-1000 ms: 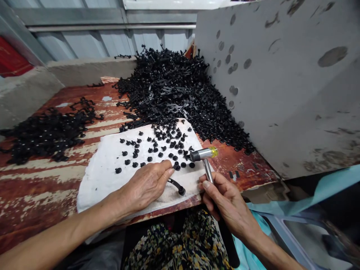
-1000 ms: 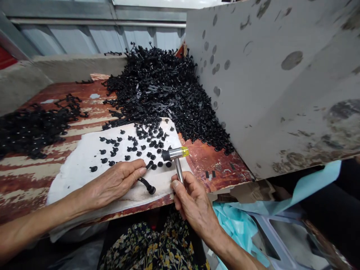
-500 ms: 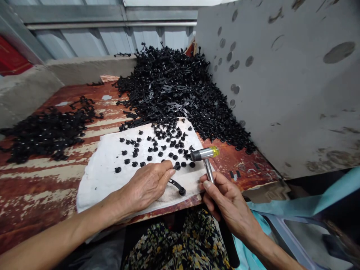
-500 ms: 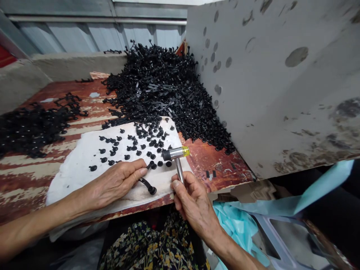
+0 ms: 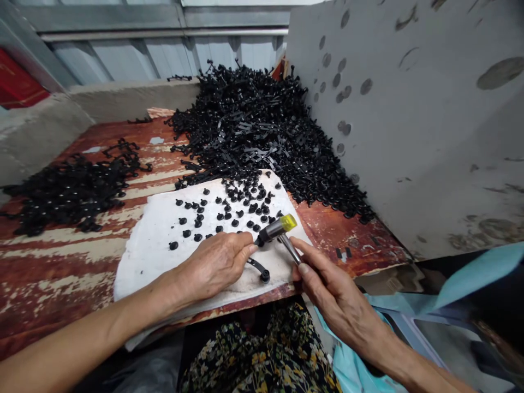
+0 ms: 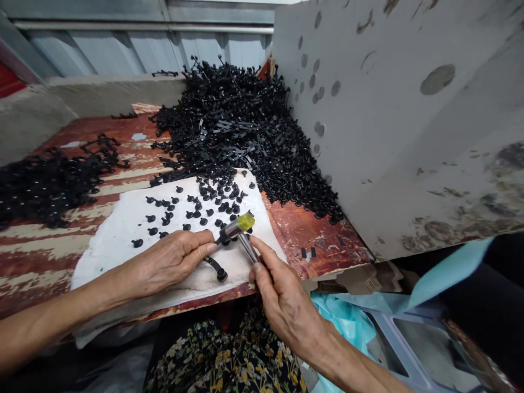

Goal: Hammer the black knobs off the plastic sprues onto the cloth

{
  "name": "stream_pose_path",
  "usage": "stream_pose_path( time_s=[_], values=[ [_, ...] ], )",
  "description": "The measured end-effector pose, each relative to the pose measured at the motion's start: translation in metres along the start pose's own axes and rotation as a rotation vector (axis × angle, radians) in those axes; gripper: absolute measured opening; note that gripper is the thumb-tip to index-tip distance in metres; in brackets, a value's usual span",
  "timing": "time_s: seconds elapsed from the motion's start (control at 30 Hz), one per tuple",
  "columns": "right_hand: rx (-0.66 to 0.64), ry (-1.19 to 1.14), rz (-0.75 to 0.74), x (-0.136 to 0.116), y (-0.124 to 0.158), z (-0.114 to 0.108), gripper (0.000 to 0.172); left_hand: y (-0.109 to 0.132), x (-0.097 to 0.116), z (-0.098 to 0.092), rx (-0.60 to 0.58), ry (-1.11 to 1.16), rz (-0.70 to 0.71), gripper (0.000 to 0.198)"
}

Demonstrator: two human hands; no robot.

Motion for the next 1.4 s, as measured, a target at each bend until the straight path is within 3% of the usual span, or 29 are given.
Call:
stream_pose_path(
  time_s=[0.1,0.17,0.37,0.5,0.63,0.77,0.87,0.97,1.1,1.13,1.23,1.3,1.37,1.4],
  values=[
    [-0.011,0.21,-0.316,-0.014,-0.006,-0.006,0.052,-0.001,-0.001,0.001,-0.004,0.008,-0.009,0.029],
    [-0.001,0.292,-0.411,-0.02,-0.01,-0.01,0.058,-0.001,-0.003,0.003,0.012,0.008,-0.005,0.029],
    [-0.17,0.492,-0.413,-0.028,-0.018,-0.012,0.061,0.0,-0.004,0.005,0.02,0.007,0.005,0.03],
    [-0.076,0.478,-0.483,-0.034,-0.018,-0.016,0.064,0.0,-0.004,0.004,0.007,0.016,-0.001,0.03],
    [-0.177,0.547,-0.479,-0.026,-0.019,-0.012,0.06,-0.001,-0.004,0.006,-0.017,-0.009,-0.028,0.029],
    [-0.057,0.5,-0.547,-0.026,-0.018,-0.015,0.071,-0.001,-0.003,0.007,-0.033,-0.014,-0.063,0.026],
    [-0.151,0.548,-0.527,-0.025,-0.016,-0.011,0.07,-0.001,-0.002,0.006,-0.029,-0.024,-0.065,0.026],
    [-0.113,0.493,-0.498,-0.022,-0.015,-0.011,0.064,-0.001,-0.001,0.005,-0.026,-0.034,-0.084,0.026],
    [-0.133,0.379,-0.39,-0.016,-0.016,-0.011,0.052,0.002,0.0,0.012,-0.011,-0.015,-0.046,0.025],
    [-0.142,0.318,-0.321,-0.014,-0.017,-0.011,0.047,0.003,-0.001,0.013,0.0,-0.009,-0.026,0.025],
    [0.008,-0.065,0.016,-0.008,-0.016,-0.01,0.038,0.006,-0.01,0.002,0.099,0.015,0.006,0.024],
    [0.032,-0.41,0.264,0.0,-0.012,0.001,0.049,0.008,-0.029,-0.027,0.233,0.016,-0.059,0.019],
    [0.114,-0.632,0.363,0.01,-0.008,0.011,0.056,0.013,-0.057,-0.073,0.416,-0.037,-0.195,0.02],
    [0.12,-0.72,0.424,0.017,-0.007,0.017,0.056,0.016,-0.072,-0.101,0.572,-0.113,-0.253,0.02]
  ],
)
Point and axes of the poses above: each hand's wrist, its own y-axis away from the middle knuckle, its own z-axis out of the palm, x = y × z, the point moved 3 cm from there along -y, towards the middle knuckle, and after that the axes turned 7 degrees about -z, right-handed, at the moved point
